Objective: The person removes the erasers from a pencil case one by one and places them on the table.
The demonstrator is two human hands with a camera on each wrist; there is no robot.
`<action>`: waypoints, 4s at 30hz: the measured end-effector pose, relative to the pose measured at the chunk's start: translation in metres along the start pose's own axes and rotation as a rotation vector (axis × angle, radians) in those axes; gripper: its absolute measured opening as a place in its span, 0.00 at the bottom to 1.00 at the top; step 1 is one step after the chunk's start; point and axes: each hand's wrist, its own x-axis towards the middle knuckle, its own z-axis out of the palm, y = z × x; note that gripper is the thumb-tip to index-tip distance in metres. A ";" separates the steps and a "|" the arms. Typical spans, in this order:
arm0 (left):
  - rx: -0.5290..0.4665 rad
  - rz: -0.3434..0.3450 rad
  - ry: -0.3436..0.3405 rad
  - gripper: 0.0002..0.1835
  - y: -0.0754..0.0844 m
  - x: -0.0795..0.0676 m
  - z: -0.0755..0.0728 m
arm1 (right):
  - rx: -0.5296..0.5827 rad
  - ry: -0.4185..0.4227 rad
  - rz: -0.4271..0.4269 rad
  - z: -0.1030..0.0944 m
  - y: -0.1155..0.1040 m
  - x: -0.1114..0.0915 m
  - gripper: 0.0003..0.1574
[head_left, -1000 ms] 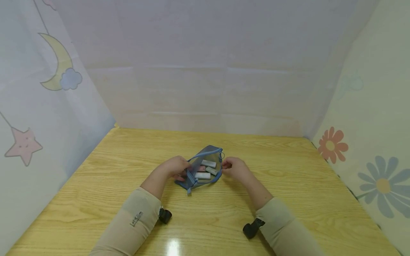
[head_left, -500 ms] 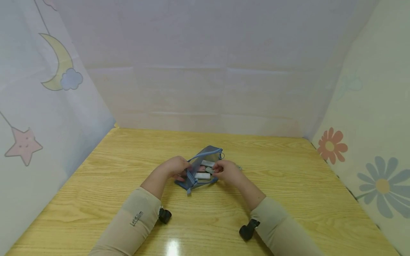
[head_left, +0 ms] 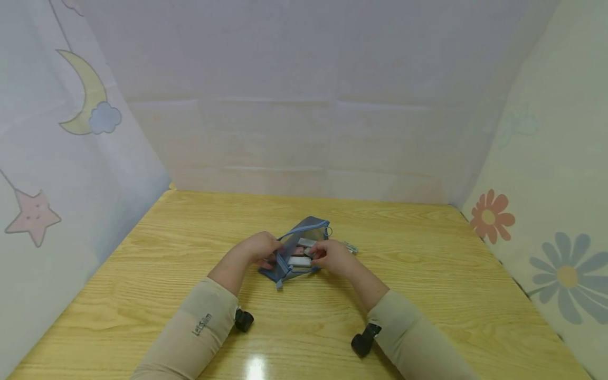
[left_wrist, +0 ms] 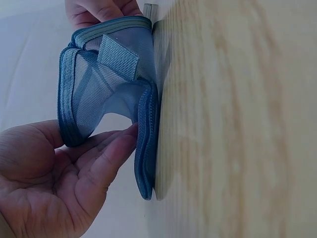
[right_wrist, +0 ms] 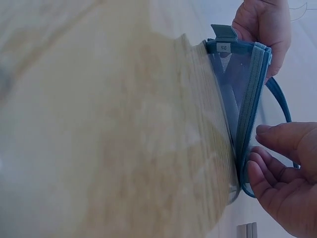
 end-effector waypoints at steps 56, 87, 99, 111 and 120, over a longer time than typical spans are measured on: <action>-0.003 0.016 0.001 0.13 0.000 -0.003 0.000 | -0.021 0.064 -0.031 0.011 0.003 -0.001 0.08; -0.015 0.020 -0.017 0.13 -0.002 0.004 0.001 | 0.091 0.093 0.056 -0.039 0.011 -0.014 0.08; -0.025 0.014 -0.018 0.13 0.000 0.002 0.000 | 0.092 0.138 0.094 -0.069 0.027 -0.024 0.12; -0.017 0.022 -0.012 0.12 -0.002 0.004 0.001 | 0.120 0.164 0.120 -0.086 0.048 -0.035 0.14; -0.007 0.022 -0.014 0.13 -0.002 0.003 0.001 | 0.119 0.183 0.162 -0.091 0.062 -0.033 0.15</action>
